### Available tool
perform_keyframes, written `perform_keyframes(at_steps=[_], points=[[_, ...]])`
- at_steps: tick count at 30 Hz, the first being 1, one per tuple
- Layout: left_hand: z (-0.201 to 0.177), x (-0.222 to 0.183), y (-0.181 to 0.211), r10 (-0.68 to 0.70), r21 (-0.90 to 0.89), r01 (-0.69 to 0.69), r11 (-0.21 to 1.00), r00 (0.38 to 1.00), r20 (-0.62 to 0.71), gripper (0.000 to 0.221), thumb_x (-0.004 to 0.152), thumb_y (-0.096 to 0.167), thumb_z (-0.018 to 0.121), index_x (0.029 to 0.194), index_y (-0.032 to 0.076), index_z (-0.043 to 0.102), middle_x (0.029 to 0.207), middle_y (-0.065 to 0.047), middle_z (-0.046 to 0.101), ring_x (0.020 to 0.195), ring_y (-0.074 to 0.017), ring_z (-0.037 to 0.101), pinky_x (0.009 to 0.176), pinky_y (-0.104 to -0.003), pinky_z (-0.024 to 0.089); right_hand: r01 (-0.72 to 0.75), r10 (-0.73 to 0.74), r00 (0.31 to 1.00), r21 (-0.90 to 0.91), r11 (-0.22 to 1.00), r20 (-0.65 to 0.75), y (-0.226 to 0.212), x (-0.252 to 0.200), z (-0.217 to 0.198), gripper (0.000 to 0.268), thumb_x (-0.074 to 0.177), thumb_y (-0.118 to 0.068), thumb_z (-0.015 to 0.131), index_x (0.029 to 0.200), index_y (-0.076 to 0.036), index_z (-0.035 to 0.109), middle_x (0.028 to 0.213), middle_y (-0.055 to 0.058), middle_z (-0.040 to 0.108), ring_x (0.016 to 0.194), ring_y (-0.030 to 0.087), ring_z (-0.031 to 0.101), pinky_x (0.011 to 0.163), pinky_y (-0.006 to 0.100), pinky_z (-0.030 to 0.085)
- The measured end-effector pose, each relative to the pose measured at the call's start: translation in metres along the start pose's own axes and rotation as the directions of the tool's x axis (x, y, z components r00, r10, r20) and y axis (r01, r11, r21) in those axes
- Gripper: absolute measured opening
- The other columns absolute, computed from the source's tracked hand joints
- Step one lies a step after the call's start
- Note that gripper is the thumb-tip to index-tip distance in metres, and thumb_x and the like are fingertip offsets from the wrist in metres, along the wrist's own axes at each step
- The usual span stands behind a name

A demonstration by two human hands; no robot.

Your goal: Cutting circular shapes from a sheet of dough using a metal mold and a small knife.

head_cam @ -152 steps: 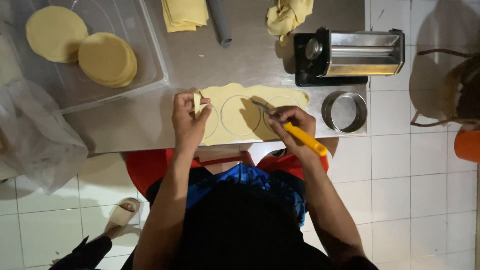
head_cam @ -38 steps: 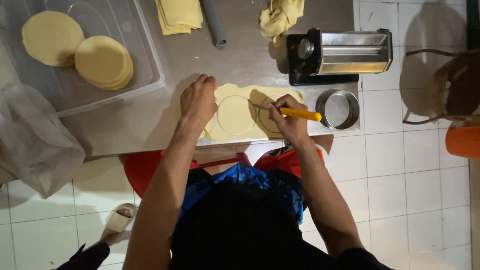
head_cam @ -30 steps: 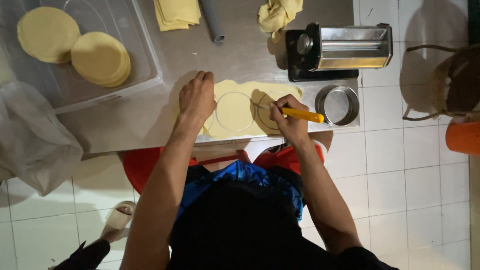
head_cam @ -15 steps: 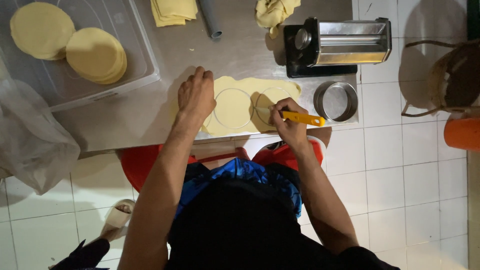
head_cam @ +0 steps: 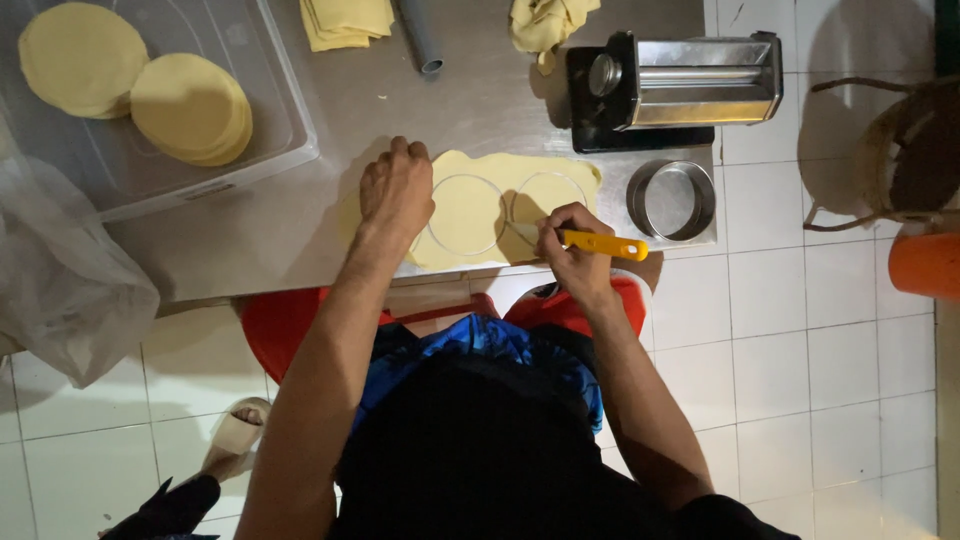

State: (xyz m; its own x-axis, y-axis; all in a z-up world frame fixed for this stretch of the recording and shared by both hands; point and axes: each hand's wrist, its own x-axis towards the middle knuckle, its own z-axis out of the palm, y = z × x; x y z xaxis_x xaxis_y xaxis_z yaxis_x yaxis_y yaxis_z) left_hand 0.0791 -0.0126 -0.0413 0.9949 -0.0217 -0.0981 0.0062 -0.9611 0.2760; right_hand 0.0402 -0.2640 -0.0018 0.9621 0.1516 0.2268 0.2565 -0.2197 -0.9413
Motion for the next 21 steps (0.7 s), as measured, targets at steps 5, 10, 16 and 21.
perform_keyframes(at_steps=[5, 10, 16, 21], points=[[-0.005, -0.004, 0.003, 0.007, -0.018, -0.007, 1.0, 1.0, -0.008, 0.029, 0.082, -0.002, 0.066, 0.111, -0.006, 0.062, 0.095, -0.018, 0.061, 0.085, -0.0401, 0.071, 0.073, -0.049, 0.054, -0.015, 0.016, 1.0, -0.125, 0.992, 0.002, -0.01, -0.002, 0.0, 0.015, 0.086, 0.01, 0.069, 0.081, -0.003, 0.062, 0.061, 0.011, 0.063, 0.052, 0.016, 0.058, 0.052, 0.028, 0.046], [-0.002, -0.004, 0.001, 0.018, 0.038, -0.017, 0.999, 0.999, -0.027, 0.028, 0.081, 0.0, 0.068, 0.108, -0.003, 0.062, 0.089, -0.015, 0.063, 0.08, -0.0372, 0.072, 0.069, -0.047, 0.055, -0.005, 0.006, 1.0, -0.11, 0.994, 0.005, -0.002, -0.007, 0.001, 0.016, 0.084, 0.011, 0.069, 0.08, -0.003, 0.062, 0.058, 0.011, 0.064, 0.048, 0.019, 0.063, 0.05, 0.027, 0.047], [-0.014, -0.012, 0.007, 0.047, 0.033, -0.045, 0.998, 0.997, -0.065, 0.024, 0.082, 0.001, 0.067, 0.105, -0.004, 0.066, 0.088, -0.017, 0.064, 0.086, -0.0384, 0.069, 0.073, -0.047, 0.052, 0.011, -0.012, 1.0, -0.078, 0.997, -0.019, -0.007, -0.007, 0.003, 0.016, 0.084, 0.012, 0.066, 0.08, -0.003, 0.062, 0.057, 0.011, 0.065, 0.047, 0.018, 0.064, 0.049, 0.025, 0.047], [-0.026, -0.02, 0.014, 0.073, 0.068, -0.067, 0.995, 0.994, -0.081, 0.023, 0.08, 0.007, 0.072, 0.101, -0.001, 0.071, 0.09, -0.017, 0.065, 0.102, -0.038, 0.06, 0.087, -0.048, 0.042, 0.024, -0.025, 0.999, -0.019, 1.0, -0.047, -0.005, -0.01, -0.003, 0.017, 0.085, 0.014, 0.064, 0.08, -0.001, 0.06, 0.061, 0.012, 0.065, 0.049, 0.019, 0.065, 0.049, 0.027, 0.048]])
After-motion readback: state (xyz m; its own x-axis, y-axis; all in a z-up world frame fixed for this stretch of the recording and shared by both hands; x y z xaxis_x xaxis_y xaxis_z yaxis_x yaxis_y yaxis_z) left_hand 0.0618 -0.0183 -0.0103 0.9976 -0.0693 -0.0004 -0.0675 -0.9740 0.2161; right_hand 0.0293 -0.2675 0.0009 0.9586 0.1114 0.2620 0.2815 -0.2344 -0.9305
